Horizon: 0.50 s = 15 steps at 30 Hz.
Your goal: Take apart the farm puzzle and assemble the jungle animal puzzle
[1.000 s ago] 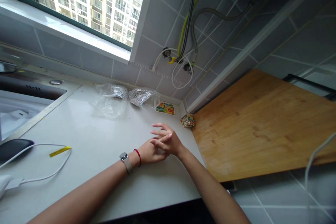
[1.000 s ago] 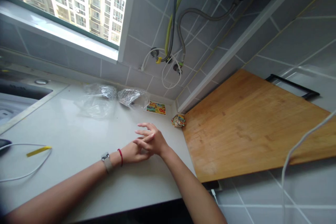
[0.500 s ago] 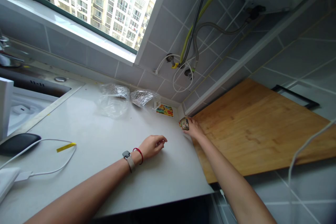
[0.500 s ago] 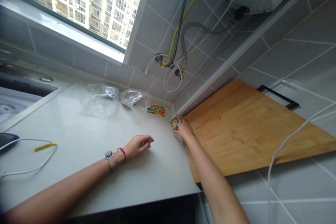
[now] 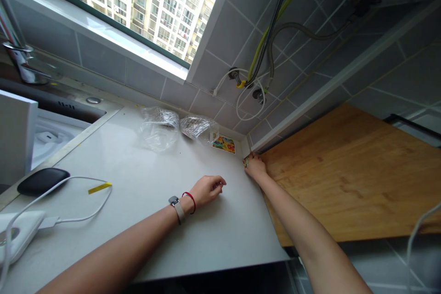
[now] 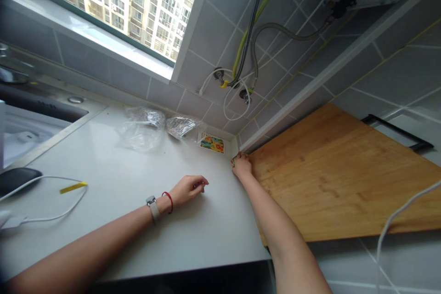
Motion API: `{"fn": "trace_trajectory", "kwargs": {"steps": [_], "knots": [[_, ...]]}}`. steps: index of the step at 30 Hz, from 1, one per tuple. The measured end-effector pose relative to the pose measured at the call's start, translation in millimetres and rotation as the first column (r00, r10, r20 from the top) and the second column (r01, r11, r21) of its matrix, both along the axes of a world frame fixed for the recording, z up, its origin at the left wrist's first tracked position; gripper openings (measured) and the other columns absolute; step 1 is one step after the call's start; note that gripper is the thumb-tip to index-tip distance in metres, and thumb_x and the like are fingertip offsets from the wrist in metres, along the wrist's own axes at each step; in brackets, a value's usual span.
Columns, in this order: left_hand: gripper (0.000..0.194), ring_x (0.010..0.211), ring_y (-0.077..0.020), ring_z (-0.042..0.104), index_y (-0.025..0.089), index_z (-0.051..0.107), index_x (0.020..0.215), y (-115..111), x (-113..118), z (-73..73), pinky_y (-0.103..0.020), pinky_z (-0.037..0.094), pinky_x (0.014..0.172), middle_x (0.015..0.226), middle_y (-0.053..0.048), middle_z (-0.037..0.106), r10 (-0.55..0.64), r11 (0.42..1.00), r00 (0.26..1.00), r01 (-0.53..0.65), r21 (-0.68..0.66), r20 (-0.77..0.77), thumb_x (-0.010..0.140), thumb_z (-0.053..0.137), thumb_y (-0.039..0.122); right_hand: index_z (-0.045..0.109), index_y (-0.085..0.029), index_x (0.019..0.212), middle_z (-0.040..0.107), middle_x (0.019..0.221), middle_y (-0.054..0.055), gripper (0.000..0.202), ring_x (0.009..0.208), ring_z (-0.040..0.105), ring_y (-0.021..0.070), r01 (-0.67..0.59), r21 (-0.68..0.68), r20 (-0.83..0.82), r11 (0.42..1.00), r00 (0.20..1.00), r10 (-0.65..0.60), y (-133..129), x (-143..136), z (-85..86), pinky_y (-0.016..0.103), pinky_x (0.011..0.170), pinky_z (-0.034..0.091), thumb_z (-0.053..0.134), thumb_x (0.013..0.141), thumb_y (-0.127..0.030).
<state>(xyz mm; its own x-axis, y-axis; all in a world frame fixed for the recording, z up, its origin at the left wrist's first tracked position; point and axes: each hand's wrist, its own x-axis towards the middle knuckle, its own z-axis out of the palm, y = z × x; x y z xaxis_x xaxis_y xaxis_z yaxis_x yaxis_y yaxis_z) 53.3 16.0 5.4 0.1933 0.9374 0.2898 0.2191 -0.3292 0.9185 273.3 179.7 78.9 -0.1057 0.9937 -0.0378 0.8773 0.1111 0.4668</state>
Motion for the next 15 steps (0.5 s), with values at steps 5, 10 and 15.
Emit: {"fn": "trace_trajectory", "kwargs": {"steps": [5, 10, 15], "knots": [[0.025, 0.069, -0.0152, 0.066, 0.018, 0.075, 0.101, 0, 0, 2.2, -0.024, 0.048, 0.070, 0.080, -0.002, 0.078, 0.003, 1.000, 1.000, -0.003, -0.014, 0.018, 0.090, 0.052, 0.019, 0.028, -0.007, 0.162, 0.051, 0.142, 0.035, 0.081, 0.125, 0.060, 0.0393, 0.049, 0.024, 0.018, 0.999, 0.999, -0.050, 5, -9, -10.8, 0.043, 0.090, 0.054, 0.063, 0.090, -0.021], [0.026, 0.069, -0.0148, 0.066, 0.018, 0.075, 0.101, -1, -1, 3.3, -0.024, 0.049, 0.070, 0.079, -0.002, 0.078, 0.005, 1.000, 0.999, -0.004, -0.024, 0.032, 0.090, 0.052, 0.019, 0.029, -0.008, 0.161, 0.053, 0.141, 0.036, 0.074, 0.125, 0.062, 0.0388, 0.080, 0.013, -0.008, 0.997, 0.997, -0.079, 8, -10, -11.8, 0.043, 0.091, 0.053, 0.059, 0.094, -0.020], [0.026, 0.068, -0.0147, 0.066, 0.019, 0.075, 0.101, 0, -1, 3.4, -0.024, 0.049, 0.069, 0.079, -0.002, 0.078, 0.009, 1.000, 0.999, -0.008, -0.028, 0.045, 0.089, 0.052, 0.020, 0.049, -0.006, 0.148, 0.065, 0.130, 0.028, 0.061, 0.118, 0.067, 0.0337, 0.043, -0.029, -0.077, 0.999, 0.996, -0.046, 6, 7, 4.4, 0.037, 0.092, 0.052, 0.064, 0.094, -0.029]]}}
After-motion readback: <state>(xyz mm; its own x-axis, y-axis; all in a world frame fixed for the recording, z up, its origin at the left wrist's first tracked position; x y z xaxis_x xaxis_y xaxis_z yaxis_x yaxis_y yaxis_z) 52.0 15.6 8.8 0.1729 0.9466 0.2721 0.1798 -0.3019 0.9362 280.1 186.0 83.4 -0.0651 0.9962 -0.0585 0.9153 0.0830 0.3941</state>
